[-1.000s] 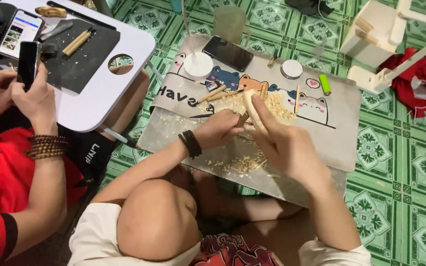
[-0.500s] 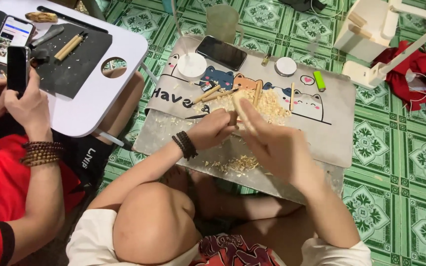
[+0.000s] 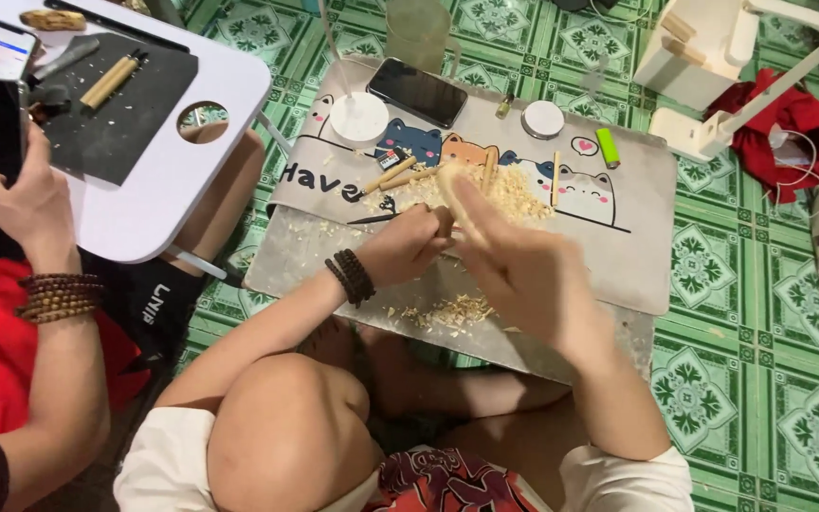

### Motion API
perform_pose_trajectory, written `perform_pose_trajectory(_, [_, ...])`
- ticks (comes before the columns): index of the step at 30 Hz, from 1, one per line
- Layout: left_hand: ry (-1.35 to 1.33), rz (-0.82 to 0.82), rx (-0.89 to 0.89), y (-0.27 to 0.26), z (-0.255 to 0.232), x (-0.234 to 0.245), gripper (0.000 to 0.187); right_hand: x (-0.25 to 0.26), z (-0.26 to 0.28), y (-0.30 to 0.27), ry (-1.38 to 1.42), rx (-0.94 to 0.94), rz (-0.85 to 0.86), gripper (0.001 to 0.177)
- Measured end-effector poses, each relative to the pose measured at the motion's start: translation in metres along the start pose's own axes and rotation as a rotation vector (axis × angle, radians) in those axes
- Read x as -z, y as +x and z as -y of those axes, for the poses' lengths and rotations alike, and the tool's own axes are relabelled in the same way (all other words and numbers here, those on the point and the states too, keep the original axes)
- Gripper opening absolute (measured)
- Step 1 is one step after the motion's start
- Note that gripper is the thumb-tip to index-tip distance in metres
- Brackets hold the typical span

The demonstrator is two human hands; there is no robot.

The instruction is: Carving a small piece of wood using a hand knife while sitting on the floor.

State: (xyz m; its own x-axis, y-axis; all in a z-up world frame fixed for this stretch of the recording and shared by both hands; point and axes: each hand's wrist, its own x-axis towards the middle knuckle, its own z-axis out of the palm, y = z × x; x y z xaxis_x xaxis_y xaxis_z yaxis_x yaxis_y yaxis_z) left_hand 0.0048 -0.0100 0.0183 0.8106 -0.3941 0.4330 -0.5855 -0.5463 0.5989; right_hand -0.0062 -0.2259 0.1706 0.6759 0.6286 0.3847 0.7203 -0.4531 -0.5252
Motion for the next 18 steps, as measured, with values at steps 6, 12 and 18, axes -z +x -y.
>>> perform_pose_trajectory(6, [-0.013,0.026,-0.025,0.002,-0.012,0.011,0.035,0.018,0.032,0.003,0.150,-0.017,-0.204,0.059])
perform_pose_trajectory(12, [-0.069,0.112,0.065,0.009,-0.025,0.018,0.027,0.007,0.019,0.007,0.089,0.027,-0.040,0.056])
perform_pose_trajectory(18, [-0.118,0.114,0.251,0.015,-0.023,0.029,0.034,-0.035,-0.016,0.009,0.296,0.295,-0.266,0.056])
